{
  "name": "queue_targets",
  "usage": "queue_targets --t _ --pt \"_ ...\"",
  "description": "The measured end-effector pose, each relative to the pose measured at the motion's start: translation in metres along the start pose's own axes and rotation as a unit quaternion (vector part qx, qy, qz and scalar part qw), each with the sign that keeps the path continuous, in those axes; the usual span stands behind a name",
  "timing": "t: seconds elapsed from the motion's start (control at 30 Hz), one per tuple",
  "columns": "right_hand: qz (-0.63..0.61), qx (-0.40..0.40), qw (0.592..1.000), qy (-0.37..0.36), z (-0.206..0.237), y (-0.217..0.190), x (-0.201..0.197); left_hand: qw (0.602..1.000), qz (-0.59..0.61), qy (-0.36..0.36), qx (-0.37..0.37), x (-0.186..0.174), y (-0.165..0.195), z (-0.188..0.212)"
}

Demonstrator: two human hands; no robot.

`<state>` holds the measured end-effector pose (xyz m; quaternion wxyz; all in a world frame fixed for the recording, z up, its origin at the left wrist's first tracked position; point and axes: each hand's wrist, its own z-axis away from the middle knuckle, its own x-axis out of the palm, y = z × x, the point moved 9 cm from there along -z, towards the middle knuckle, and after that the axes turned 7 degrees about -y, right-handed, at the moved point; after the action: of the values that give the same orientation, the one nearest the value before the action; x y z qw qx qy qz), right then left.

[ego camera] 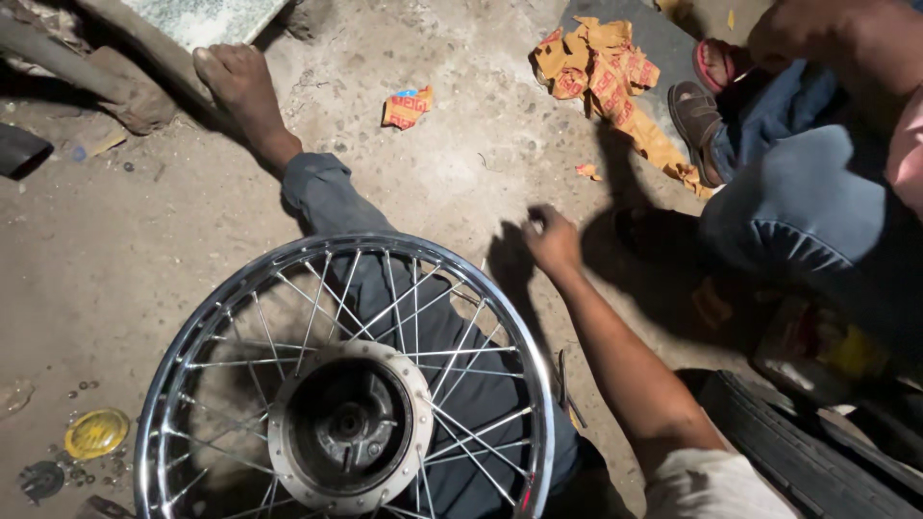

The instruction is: The person sits on the floor and uses a spoke wrench to tighten the spokes on a motorcycle wheel. They systematically rotate the wheel and adjust individual spokes to true the rim.

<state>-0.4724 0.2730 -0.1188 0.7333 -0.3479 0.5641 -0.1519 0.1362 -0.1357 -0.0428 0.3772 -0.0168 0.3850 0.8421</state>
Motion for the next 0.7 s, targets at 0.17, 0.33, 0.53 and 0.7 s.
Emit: queue_targets --t 0.17,0.33,0.53,0.7 --pt "-0.010 0.047 0.999 0.015 0.061 0.034 -0.030 1.000 0.002 -0.007 0.026 0.000 -0.003 0.016" --pt "-0.156 0.032 0.987 -0.010 0.089 -0.031 -0.086 0.997 0.004 -0.012 0.080 0.006 0.005 0.032" --pt "-0.251 -0.178 0.950 -0.048 0.137 -0.218 -0.162 0.935 -0.179 0.041 0.303 0.016 0.051 0.081" --pt "-0.138 -0.354 0.903 -0.202 0.223 -0.362 -0.067 0.964 0.004 0.010 0.266 0.034 0.072 0.086"
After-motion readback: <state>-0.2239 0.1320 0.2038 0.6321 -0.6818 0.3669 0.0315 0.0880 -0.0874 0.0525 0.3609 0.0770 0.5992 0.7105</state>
